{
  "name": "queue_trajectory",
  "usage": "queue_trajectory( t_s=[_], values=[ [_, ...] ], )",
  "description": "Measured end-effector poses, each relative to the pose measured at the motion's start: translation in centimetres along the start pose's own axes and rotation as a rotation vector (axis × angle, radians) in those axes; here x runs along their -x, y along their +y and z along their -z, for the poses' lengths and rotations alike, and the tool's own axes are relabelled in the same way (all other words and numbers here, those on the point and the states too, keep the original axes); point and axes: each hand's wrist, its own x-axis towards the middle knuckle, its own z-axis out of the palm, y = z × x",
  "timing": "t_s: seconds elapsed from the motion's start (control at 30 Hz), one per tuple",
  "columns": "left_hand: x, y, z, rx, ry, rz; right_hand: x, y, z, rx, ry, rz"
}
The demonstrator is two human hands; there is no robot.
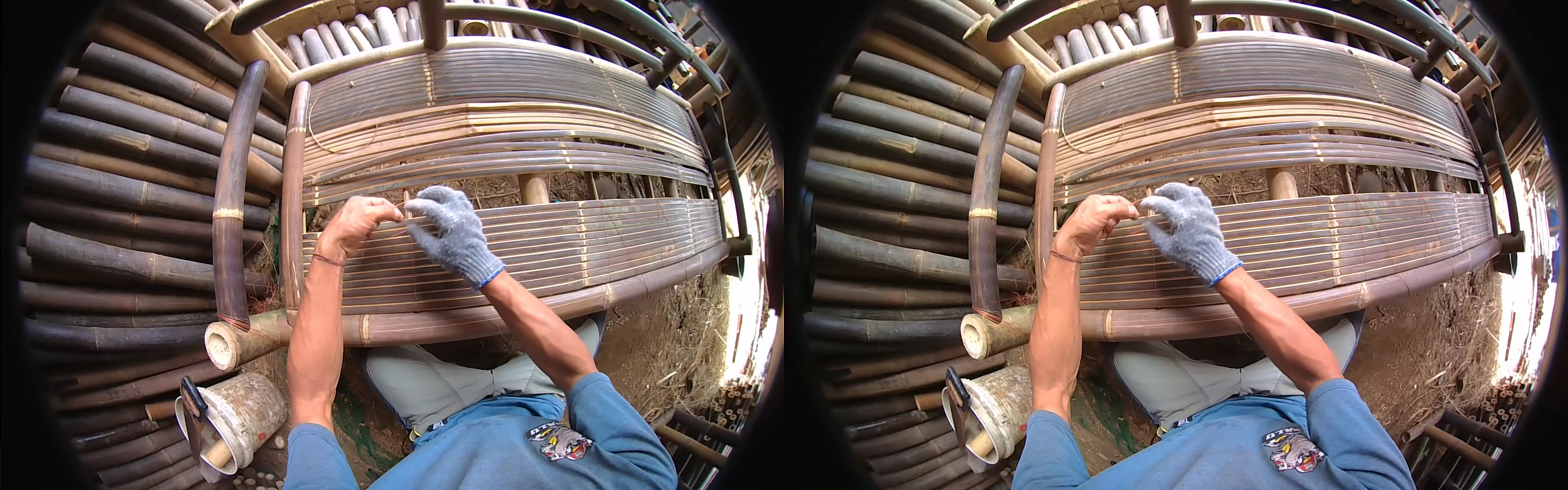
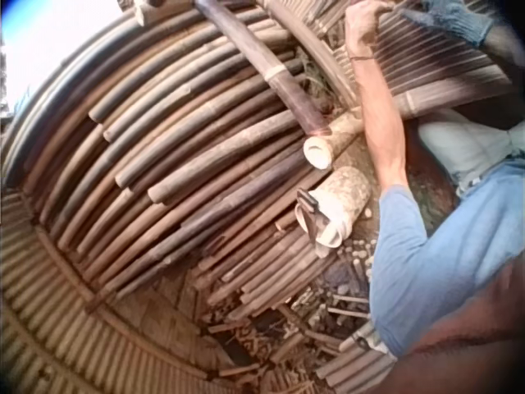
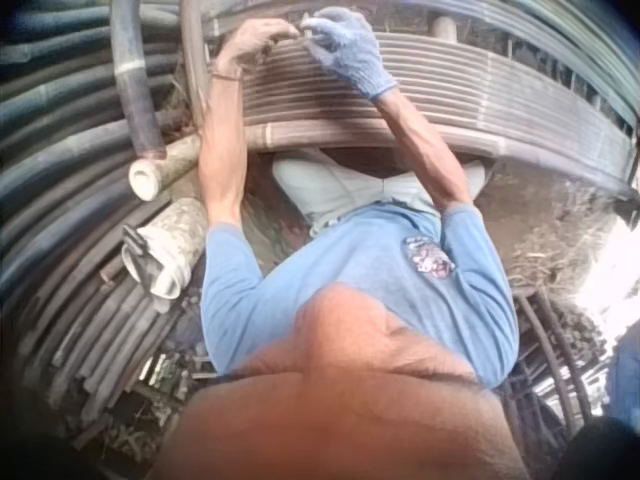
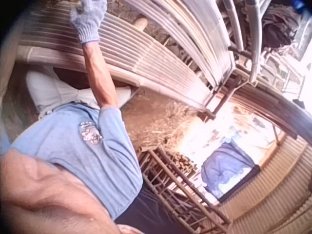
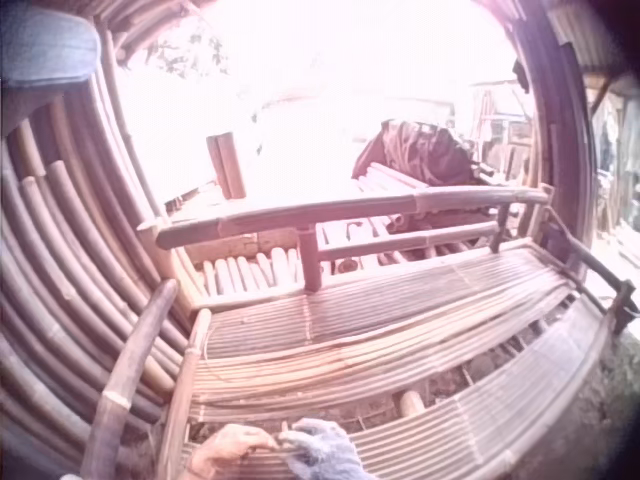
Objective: The person weaves thin bamboo strips into a larger bamboo frame using both hands. They interlace the strips through the frame's structure, occasionally adjusting the position of the strips to maintain alignment.
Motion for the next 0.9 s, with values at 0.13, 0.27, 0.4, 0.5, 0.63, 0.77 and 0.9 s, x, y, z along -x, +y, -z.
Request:
queue_trajectory(
  t_s=[0.13,0.27,0.4,0.5,0.63,0.77,0.9],
  values=[
    [2.1,1.6,-1.9,0.069,-0.083,-0.060,0.9,-1.7,2.0,-0.217,-0.041,-0.117],
    [1.5,0.1,-1.4,0.001,0.177,-0.068,3.4,-6.5,13.3,-0.825,-0.308,-0.570],
    [-1.1,-5.1,-1.4,-0.462,0.676,-0.128,8.7,-7.9,27.4,-1.155,-0.017,-0.065],
    [1.8,-2.3,-9.3,-0.584,0.320,-0.777,10.1,-10.6,34.1,-0.597,0.010,0.020],
    [7.6,-1.9,-14.6,-0.718,0.250,-1.026,9.7,-11.9,36.2,0.156,-0.101,-0.247],
    [6.7,-1.4,-13.5,-0.642,0.300,-1.140,8.0,-16.6,35.4,0.308,-0.561,0.109],
    [5.5,1.9,-13.5,-0.573,0.424,-1.210,6.2,-18.3,33.6,0.562,-0.439,0.078]
  ],
)
